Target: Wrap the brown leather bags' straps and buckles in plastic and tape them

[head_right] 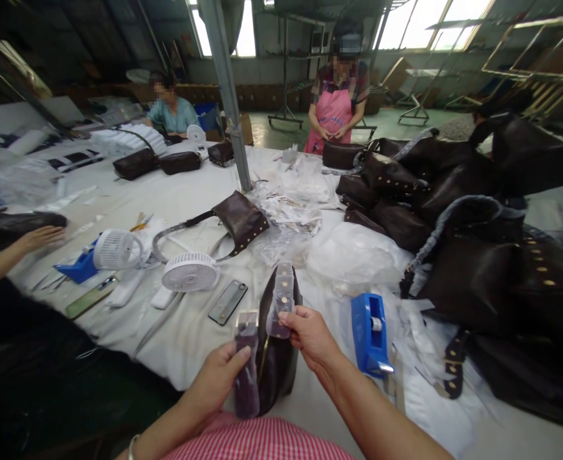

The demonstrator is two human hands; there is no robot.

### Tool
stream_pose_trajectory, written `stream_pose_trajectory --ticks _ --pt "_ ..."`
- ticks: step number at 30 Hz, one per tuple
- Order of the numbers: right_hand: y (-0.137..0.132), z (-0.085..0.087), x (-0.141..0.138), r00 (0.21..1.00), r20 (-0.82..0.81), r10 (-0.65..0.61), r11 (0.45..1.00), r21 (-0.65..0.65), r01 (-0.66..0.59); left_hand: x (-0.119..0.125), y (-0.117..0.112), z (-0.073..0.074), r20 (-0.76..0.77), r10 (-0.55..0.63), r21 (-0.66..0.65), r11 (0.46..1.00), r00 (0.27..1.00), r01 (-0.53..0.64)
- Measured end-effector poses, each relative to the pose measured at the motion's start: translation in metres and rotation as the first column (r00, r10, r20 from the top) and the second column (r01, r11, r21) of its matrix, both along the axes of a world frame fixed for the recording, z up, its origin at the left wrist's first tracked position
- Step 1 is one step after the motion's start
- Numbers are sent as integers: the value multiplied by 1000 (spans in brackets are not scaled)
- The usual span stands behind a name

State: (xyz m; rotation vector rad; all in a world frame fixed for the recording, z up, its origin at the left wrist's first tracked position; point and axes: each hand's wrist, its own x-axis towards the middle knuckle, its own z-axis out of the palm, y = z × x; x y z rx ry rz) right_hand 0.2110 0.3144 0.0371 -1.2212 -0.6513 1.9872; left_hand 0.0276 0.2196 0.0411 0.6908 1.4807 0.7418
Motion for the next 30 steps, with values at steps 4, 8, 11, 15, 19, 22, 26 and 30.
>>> stream_pose_trajectory --ticks 4,8,11,15,19,22,26,30 --pt "-7 2 -2 999 -41 -28 999 -36 26 -3 17 32 -232 -62 338 931 971 140" --pt "-29 0 -18 994 -100 -39 997 -75 31 11 23 48 -471 -173 472 779 865 413" --pt "-46 -6 -24 993 -113 -17 994 -111 5 18 13 40 -573 -181 417 775 799 475" --pt "-63 -20 -23 988 -149 34 984 -166 -59 16 -3 21 -544 -127 297 895 829 332" --pt "-73 -31 -22 968 -244 59 976 -190 -107 12 -6 14 -469 -117 128 972 876 198" --pt "-77 -32 -22 942 -331 63 975 -179 -128 9 -4 18 -431 -182 120 959 884 256" --pt "-80 -23 -20 900 -433 49 968 -200 -149 4 -4 20 -367 -253 127 940 895 318" --pt "-83 -17 -19 914 -398 77 981 -133 -140 5 -7 15 -369 -294 133 922 882 364"
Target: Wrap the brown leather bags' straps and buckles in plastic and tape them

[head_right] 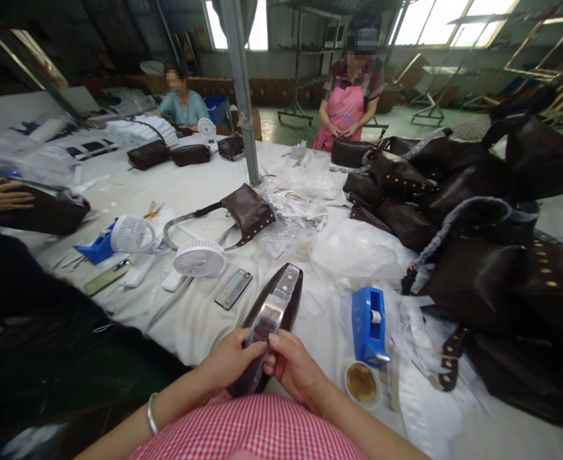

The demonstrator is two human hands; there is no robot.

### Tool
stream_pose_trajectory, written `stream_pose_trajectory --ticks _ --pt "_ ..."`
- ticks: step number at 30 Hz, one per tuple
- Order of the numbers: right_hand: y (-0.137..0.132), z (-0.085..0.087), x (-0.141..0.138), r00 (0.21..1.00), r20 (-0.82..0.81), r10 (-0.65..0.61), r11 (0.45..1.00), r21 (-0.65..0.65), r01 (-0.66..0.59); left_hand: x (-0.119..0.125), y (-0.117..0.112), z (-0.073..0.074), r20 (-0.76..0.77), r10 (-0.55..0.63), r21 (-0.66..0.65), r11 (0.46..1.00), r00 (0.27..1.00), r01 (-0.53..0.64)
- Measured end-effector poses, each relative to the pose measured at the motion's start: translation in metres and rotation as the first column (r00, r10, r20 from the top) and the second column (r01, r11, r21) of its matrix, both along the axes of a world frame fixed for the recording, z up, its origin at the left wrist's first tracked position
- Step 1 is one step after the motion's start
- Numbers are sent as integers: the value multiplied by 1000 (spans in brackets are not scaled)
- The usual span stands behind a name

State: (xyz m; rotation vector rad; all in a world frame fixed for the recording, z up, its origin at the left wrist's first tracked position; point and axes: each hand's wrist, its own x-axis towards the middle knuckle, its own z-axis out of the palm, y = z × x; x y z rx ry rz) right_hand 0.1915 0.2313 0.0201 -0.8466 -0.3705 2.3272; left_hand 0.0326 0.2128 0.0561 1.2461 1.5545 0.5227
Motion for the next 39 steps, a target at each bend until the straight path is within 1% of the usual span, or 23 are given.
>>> stream_pose_trajectory --ticks 3,7,9,11,13,15,19,21,23,24,26,27,28,29,30,31,32,33,34,35,36,37,39 --pt "0 -3 -2 985 169 -18 999 38 11 2 -3 -3 -74 1 65 998 997 4" --pt "0 -7 -3 975 221 -36 999 26 31 -5 -6 3 -144 -35 111 992 989 51" --pt "-1 -7 -3 975 218 -35 999 26 30 -12 -6 7 -84 -45 76 996 995 51" --pt "-1 -8 -3 979 202 -36 999 26 32 -16 -5 10 67 -7 -6 1000 998 8" --pt "-1 -9 -2 981 189 -39 999 24 35 -15 -4 11 202 34 -88 996 979 -17" --pt "-1 -10 -2 982 186 -42 999 27 38 -9 -2 10 261 61 -139 990 963 -25" --pt "0 -11 -4 988 156 -9 999 51 1 9 1 6 312 98 -212 977 945 -31" --pt "1 -11 -5 987 163 3 998 61 -13 14 3 5 299 97 -231 973 949 -27" --pt "3 -12 -2 974 226 7 996 88 -28 14 4 3 264 83 -227 974 961 -22" --pt "5 -12 2 960 279 26 992 112 -60 13 5 3 244 75 -219 975 967 -20" --pt "11 -10 14 891 444 96 963 185 -197 10 6 2 206 59 -202 979 977 -17" --pt "14 -7 22 823 560 98 926 251 -281 8 7 2 185 53 -194 981 981 -16" --pt "19 -3 30 734 678 41 867 341 -364 6 7 2 162 49 -188 982 986 -18" --pt "23 2 39 640 765 -73 773 449 -448 4 8 2 138 46 -183 983 989 -20" --pt "28 9 46 560 798 -221 634 554 -539 2 9 3 116 41 -177 984 992 -19" --pt "32 17 52 510 781 -360 457 624 -634 2 10 3 97 32 -172 985 995 -15" --pt "35 24 55 493 741 -456 263 642 -720 1 11 3 83 19 -167 986 996 -5" --pt "38 31 54 497 707 -503 80 611 -787 2 12 3 71 1 -163 987 998 11" --pt "41 37 51 506 694 -512 -76 550 -832 3 13 2 59 -23 -158 987 998 32" --pt "44 41 46 505 696 -510 -191 481 -856 4 14 2 44 -55 -149 987 998 61" --pt "47 43 39 496 704 -509 -266 419 -868 5 15 2 24 -92 -135 986 995 95" --pt "50 43 31 488 710 -507 -312 377 -872 6 16 1 2 -133 -116 984 991 132" --pt "57 36 18 485 716 -502 -353 342 -871 6 18 0 -41 -201 -84 977 979 197"
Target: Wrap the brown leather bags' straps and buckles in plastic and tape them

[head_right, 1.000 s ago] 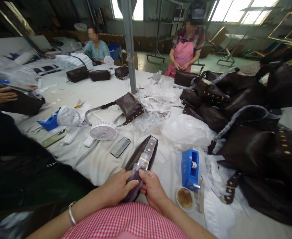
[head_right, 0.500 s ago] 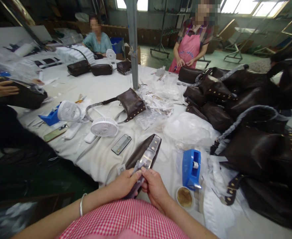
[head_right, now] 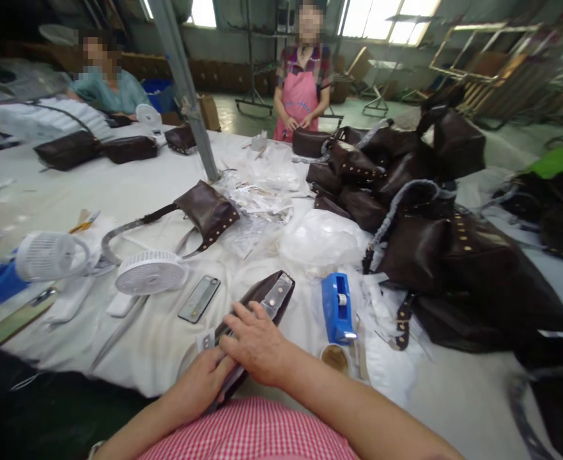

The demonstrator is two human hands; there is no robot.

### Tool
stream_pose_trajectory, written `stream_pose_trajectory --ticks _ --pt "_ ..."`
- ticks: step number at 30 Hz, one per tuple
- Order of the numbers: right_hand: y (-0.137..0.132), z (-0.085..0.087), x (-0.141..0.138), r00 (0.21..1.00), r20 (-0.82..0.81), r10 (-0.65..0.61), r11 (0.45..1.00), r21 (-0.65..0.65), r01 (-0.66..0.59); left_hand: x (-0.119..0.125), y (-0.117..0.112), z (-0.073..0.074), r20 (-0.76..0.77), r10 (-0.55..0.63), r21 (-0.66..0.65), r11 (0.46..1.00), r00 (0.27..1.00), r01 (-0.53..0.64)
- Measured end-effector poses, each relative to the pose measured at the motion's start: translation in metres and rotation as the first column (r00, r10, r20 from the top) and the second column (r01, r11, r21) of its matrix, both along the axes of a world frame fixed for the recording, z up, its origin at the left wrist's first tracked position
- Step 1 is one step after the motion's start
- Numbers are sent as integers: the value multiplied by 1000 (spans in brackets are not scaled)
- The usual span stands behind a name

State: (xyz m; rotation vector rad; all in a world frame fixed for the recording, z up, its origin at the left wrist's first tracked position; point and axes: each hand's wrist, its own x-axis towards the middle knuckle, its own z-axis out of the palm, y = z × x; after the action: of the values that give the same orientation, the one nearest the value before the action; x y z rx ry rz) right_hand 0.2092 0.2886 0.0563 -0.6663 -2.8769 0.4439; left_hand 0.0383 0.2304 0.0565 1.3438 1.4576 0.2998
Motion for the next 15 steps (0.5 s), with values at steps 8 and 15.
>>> stream_pose_trajectory --ticks 8,15 --pt "12 -30 -3 997 -69 31 998 58 -27 0 6 -9 -21 -77 -6 997 997 77" --pt "-4 -15 30 951 -239 -195 967 117 228 1 15 -25 31 86 -42 996 996 -85"
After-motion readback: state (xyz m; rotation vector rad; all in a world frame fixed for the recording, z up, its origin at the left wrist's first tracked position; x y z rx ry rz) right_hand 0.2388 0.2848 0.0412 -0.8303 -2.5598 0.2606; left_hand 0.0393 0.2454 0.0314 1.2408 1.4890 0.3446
